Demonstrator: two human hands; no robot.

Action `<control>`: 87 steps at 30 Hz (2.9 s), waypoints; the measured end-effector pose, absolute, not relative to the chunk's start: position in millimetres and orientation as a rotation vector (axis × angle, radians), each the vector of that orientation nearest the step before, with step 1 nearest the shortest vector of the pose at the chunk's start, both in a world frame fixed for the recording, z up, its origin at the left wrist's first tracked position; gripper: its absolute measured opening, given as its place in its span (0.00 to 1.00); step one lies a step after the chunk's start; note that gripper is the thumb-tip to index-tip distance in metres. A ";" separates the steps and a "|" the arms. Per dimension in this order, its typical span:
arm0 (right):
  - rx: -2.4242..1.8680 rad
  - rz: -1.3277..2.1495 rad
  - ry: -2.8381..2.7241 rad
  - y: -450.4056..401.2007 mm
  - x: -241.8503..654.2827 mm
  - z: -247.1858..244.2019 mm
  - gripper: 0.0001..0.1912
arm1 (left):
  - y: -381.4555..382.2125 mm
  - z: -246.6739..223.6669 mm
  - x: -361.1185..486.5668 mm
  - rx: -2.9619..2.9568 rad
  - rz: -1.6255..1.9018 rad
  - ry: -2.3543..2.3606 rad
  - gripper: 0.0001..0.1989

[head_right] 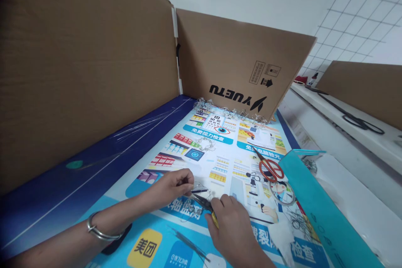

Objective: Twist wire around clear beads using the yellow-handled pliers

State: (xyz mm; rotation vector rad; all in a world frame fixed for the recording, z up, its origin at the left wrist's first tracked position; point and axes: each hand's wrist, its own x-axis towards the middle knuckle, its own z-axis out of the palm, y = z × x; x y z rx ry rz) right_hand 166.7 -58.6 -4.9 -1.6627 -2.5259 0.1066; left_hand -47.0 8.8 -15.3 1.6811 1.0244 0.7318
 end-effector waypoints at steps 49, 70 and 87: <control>-1.507 -0.062 -2.446 -66.4 167.3 4.2 0.11 | -0.5 -5.2 -43.7 1.333 0.950 0.818 0.06; -1.675 -0.178 -2.334 -72.4 148.4 5.2 0.09 | -21.9 -0.3 -32.4 1.153 1.126 1.026 0.07; -1.639 -0.438 -2.303 -76.9 142.9 0.8 0.11 | -27.1 -1.9 -31.9 1.134 1.197 0.976 0.06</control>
